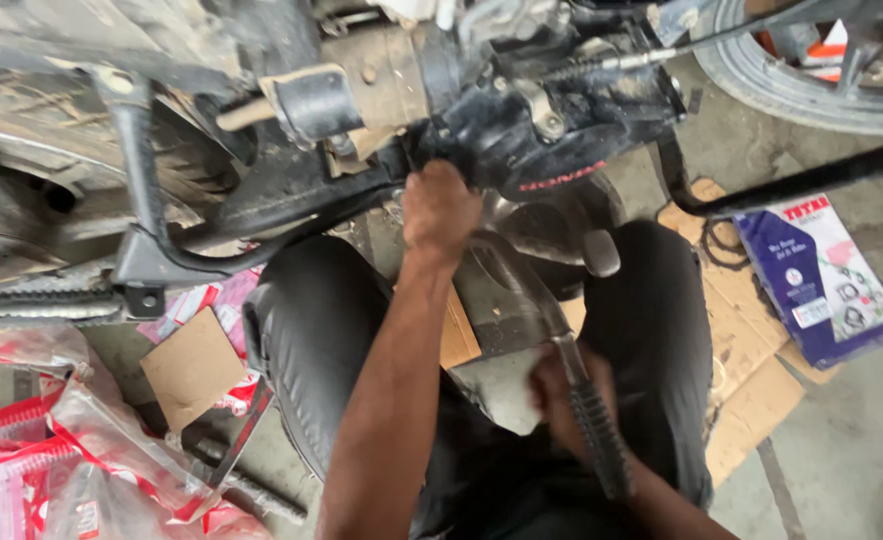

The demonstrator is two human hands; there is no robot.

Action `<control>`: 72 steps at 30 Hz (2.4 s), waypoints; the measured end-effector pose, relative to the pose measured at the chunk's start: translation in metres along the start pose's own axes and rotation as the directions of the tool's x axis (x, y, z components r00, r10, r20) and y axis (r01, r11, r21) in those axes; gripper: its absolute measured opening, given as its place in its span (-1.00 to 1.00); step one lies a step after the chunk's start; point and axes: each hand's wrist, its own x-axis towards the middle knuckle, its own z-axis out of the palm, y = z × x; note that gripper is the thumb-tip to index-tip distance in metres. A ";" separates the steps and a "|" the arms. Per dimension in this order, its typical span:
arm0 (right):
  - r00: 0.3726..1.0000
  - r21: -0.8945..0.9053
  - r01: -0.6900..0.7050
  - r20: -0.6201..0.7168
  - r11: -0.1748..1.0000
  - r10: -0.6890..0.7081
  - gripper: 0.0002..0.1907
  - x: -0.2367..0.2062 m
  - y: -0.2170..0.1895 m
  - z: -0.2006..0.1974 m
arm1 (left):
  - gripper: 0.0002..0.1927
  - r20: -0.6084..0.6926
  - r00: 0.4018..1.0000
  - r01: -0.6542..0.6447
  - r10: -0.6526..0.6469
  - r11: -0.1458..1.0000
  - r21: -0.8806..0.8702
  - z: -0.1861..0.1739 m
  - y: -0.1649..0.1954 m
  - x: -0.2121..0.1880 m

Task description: The person sits on the floor beside a Honda motorcycle and uses a wrench to loosen the engine's oil drain plug. Oil drains from the engine into a metal bowl placed underneath, and the person then wipes their hands with a rag.

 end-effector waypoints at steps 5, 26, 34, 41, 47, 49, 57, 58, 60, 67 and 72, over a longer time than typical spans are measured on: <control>0.973 0.423 -0.222 0.151 0.878 0.173 -0.57 0.000 0.007 -0.006 | -0.76 -0.031 0.996 -0.077 0.078 0.997 0.024 0.005 -0.004 0.002; 0.992 0.628 -0.095 -0.007 0.772 0.127 -0.52 0.025 0.027 -0.008 | -0.78 -0.080 0.996 -0.033 0.033 0.999 0.004 0.007 -0.003 0.008; 0.962 0.316 -0.145 0.265 0.937 0.060 -0.71 0.018 0.049 -0.020 | -0.75 -0.097 0.978 -0.182 0.182 0.983 0.009 0.012 -0.013 0.017; 0.981 0.346 0.192 -0.088 0.918 -0.173 -0.81 0.099 0.009 -0.094 | -0.78 -0.085 0.996 -0.014 0.009 0.998 -0.055 0.011 -0.011 0.011; 0.901 0.274 0.168 -0.432 0.947 -0.035 -0.75 0.096 0.000 -0.055 | -0.77 -0.078 0.996 -0.039 0.039 0.999 -0.003 0.012 -0.006 0.012; 0.878 -0.180 0.373 -0.249 0.910 -0.409 -0.77 0.046 0.010 -0.028 | -0.76 -0.044 0.999 -0.015 0.014 1.000 -0.005 0.014 -0.008 0.015; 0.930 0.531 -0.356 0.281 0.769 0.237 -0.57 0.010 0.049 -0.009 | -0.75 -0.161 0.954 -0.244 0.253 0.967 0.074 0.019 -0.023 0.019; 0.923 0.620 -0.380 0.309 0.687 0.231 -0.57 0.018 0.050 -0.022 | -0.75 -0.179 0.946 -0.265 0.269 0.963 0.046 0.017 -0.022 0.018; 0.972 0.221 -0.095 0.229 0.971 0.043 -0.55 0.031 0.049 -0.055 | -0.79 -0.150 0.966 -0.218 0.210 0.975 -0.040 0.012 -0.020 0.014; 0.950 0.411 0.303 -0.204 0.860 -0.237 -0.80 0.125 0.007 -0.093 | -0.81 -0.073 0.997 -0.026 0.024 0.999 -0.032 -0.008 -0.002 0.001; 0.898 0.220 0.240 -0.420 0.945 -0.130 -0.67 0.101 0.014 -0.054 | -0.79 -0.005 1.000 0.025 -0.025 1.000 -0.010 -0.006 0.001 0.003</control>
